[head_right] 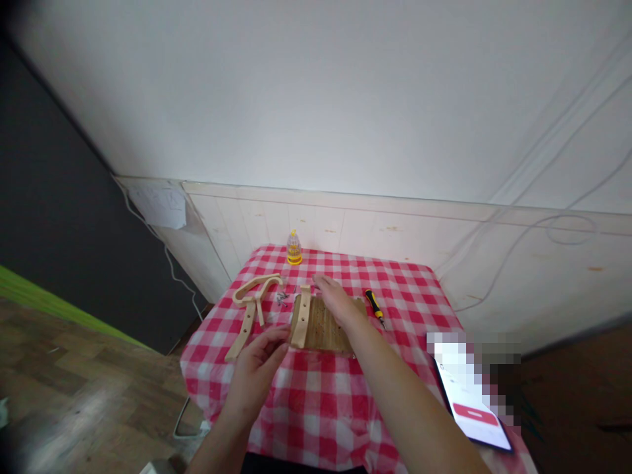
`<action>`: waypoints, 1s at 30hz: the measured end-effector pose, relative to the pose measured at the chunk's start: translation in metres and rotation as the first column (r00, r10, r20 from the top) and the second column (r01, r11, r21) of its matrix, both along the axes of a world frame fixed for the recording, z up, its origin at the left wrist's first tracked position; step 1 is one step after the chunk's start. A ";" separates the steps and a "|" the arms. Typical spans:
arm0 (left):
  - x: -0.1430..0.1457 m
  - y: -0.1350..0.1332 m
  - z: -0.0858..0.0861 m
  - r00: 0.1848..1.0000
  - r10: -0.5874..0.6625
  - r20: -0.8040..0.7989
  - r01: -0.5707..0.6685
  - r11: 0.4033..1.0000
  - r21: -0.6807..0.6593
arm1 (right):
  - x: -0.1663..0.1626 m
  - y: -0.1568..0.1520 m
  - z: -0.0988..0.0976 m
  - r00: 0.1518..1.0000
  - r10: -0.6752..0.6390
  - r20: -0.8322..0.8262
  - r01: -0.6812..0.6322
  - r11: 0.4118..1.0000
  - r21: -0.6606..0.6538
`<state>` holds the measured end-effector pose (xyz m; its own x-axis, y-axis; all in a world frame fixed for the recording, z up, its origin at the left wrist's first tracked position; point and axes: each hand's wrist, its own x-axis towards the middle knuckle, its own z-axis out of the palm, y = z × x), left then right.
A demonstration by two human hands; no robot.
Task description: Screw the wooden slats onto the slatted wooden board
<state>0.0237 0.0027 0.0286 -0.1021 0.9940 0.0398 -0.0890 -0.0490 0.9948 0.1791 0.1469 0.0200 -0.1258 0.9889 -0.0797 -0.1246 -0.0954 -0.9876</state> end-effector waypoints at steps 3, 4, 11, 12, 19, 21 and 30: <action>-0.008 0.009 0.004 0.987 0.133 -0.093 -0.130 0.991 0.036 | 0.011 0.001 0.007 0.994 -0.098 -0.038 0.099 0.995 0.028; -0.011 0.015 0.005 0.976 0.175 -0.128 -0.171 0.984 0.041 | 0.014 0.000 0.011 0.991 -0.124 -0.055 0.126 0.991 0.037; -0.021 0.083 0.011 0.878 0.077 -0.473 -0.103 0.994 -0.029 | 0.018 -0.012 0.030 0.967 -0.212 -0.138 0.223 0.972 0.073; -0.022 0.092 0.011 0.874 0.067 -0.482 -0.094 0.995 -0.033 | 0.016 -0.013 0.032 0.969 -0.200 -0.143 0.212 0.974 0.074; -0.033 0.130 -0.005 0.816 0.065 -0.574 -0.101 0.994 -0.030 | 0.014 -0.001 0.026 0.989 -0.068 -0.132 0.073 0.997 0.032; -0.037 0.130 -0.009 0.788 0.080 -0.611 -0.129 0.991 -0.036 | 0.015 0.010 0.023 0.995 -0.005 -0.101 0.005 1.000 0.002; -0.043 0.127 -0.014 0.678 -0.001 -0.735 -0.130 0.984 -0.122 | 0.000 0.073 -0.002 0.836 0.464 0.292 -0.431 0.886 -0.173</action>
